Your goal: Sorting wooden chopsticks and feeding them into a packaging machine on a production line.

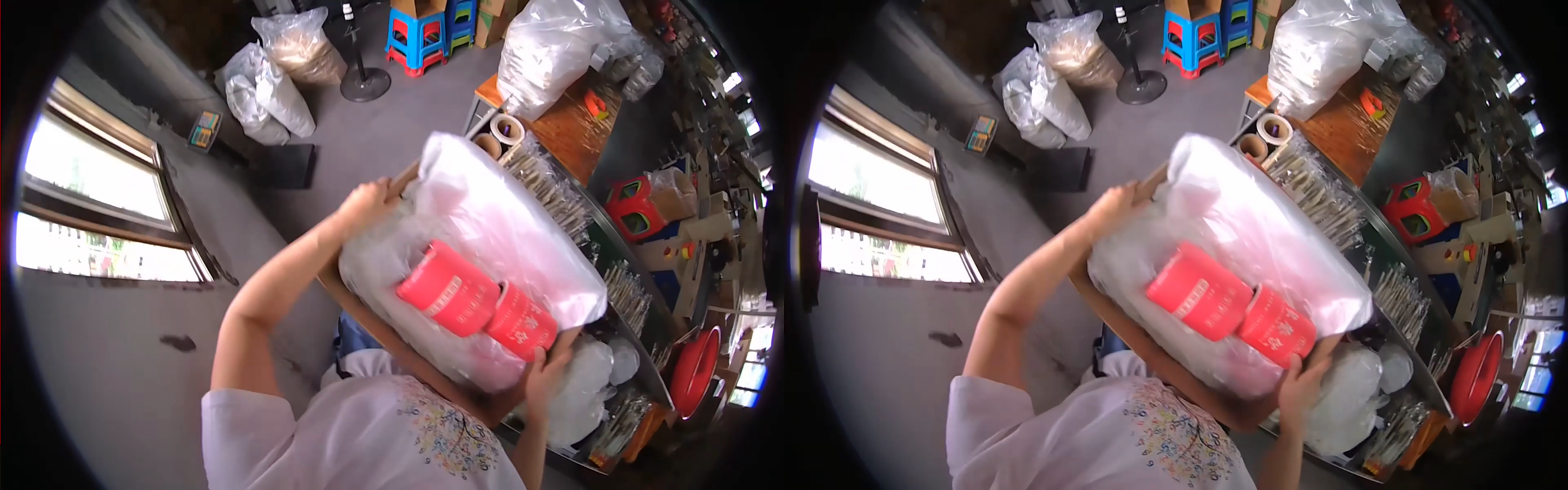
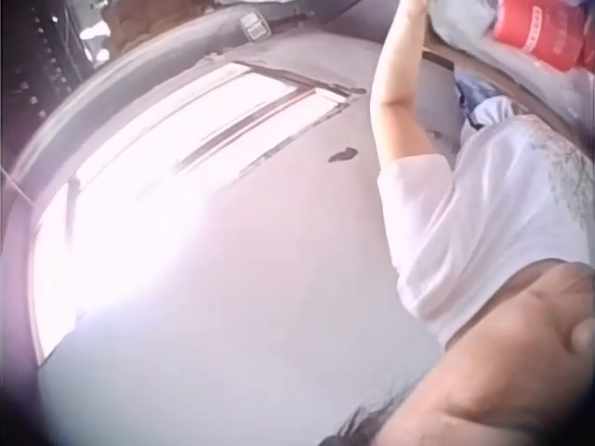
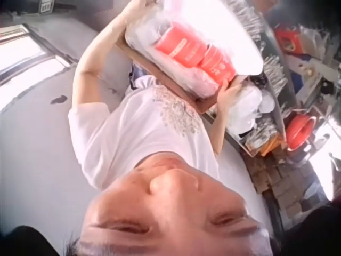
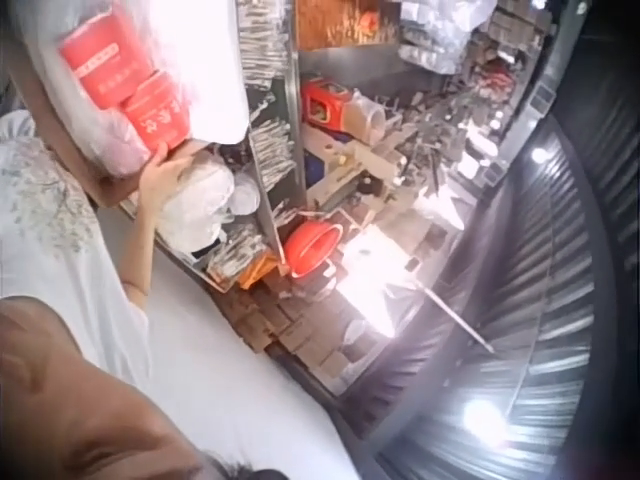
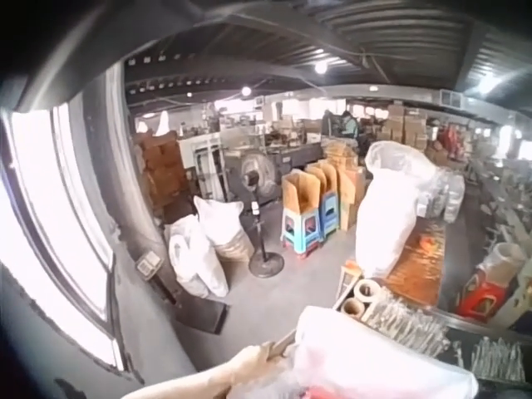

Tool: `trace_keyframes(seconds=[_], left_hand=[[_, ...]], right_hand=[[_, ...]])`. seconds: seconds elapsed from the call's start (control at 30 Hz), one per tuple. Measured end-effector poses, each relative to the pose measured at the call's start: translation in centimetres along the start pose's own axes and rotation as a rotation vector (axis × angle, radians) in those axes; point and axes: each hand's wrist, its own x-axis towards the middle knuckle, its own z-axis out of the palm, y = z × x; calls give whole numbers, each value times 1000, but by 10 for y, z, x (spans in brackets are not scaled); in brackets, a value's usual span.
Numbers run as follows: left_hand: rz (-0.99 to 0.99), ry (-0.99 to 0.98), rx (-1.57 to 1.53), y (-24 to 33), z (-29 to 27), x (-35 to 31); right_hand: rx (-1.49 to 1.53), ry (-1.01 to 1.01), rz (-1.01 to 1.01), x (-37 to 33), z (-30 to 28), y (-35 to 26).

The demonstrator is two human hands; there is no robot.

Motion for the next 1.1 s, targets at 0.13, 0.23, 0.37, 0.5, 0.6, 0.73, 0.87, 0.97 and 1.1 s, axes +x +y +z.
trace_keyframes(seconds=[0.13,0.23,0.37,0.5,0.6,0.73,0.87,0.97,1.1], left_hand=[[-5,-210,-232,0,0,-5],[128,-262,-461,-19,12,-9],[158,-551,-760,-13,5,-4],[276,-706,-689,-35,13,15],[393,-662,-642,-45,16,19],[444,-657,-551,-46,4,27],[513,-1096,-564,-66,-38,91],[473,-984,-492,-114,-50,184],[266,-638,-292,-248,-54,306]], right_hand=[[-194,25,243,-14,15,29],[-55,80,208,-1,3,-5],[-136,185,380,-6,-2,11],[-163,131,549,11,5,-12],[-257,178,482,3,14,13],[-192,128,625,0,9,-17],[-435,313,451,3,5,-75],[-58,562,398,18,21,-154],[-37,596,386,41,73,-261]])
